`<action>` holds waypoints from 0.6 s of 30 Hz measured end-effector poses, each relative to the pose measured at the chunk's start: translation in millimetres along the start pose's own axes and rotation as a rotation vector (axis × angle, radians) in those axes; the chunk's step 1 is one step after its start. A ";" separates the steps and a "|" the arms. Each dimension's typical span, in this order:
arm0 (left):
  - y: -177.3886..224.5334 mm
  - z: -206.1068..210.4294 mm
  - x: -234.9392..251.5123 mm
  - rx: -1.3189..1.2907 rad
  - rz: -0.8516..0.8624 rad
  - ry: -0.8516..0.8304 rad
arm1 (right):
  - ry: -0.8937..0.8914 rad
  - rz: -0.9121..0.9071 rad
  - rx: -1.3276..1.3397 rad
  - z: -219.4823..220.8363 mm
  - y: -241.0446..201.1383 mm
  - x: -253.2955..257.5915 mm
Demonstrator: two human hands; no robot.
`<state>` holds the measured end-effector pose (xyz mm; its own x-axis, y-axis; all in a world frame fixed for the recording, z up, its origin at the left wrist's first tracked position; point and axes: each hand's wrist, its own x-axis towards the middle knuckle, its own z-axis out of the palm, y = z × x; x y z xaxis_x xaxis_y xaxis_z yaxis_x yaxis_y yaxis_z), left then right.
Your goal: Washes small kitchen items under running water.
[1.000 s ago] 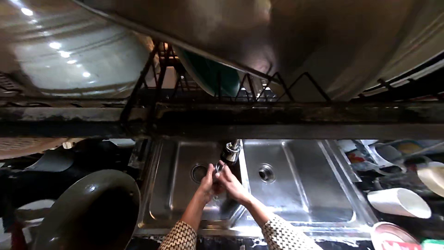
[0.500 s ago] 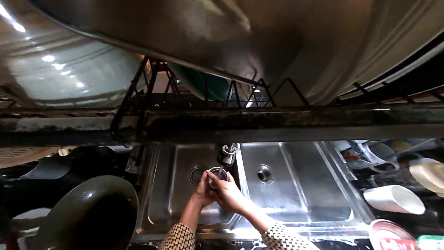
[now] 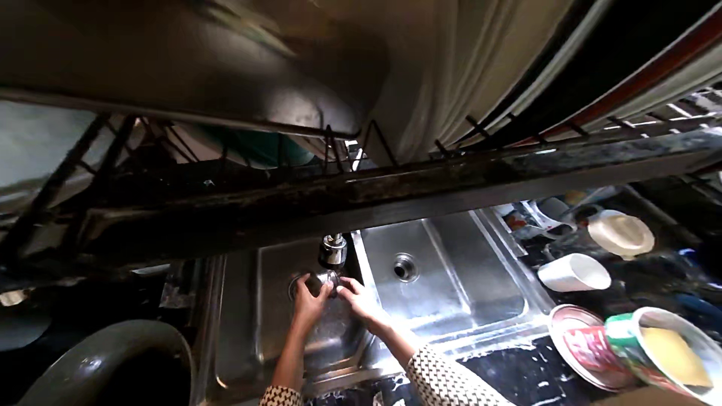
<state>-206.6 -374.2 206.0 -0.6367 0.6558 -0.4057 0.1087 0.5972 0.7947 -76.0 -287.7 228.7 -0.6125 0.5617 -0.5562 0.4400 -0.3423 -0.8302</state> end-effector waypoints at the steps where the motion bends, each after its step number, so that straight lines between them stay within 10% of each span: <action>1: 1.6 4.8 -2.9 -0.097 -0.050 -0.046 | 0.010 0.014 0.039 -0.6 -1.8 -0.2; 11: 5.9 17.0 -14.4 -0.996 -0.432 -0.250 | -0.191 -0.371 -0.712 7.7 -15.1 -11.6; 15: 6.8 14.6 -10.6 -0.939 -0.411 -0.276 | -0.155 -0.377 -0.856 7.9 -17.8 -14.5; 18: 7.4 14.0 -4.1 -0.676 -0.346 -0.270 | -0.059 -0.304 -0.483 -10.9 -13.3 -0.6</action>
<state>-192.5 -366.0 207.2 -0.3339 0.6258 -0.7049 -0.6015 0.4343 0.6705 -74.3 -275.3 240.5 -0.7881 0.5334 -0.3074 0.4798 0.2194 -0.8495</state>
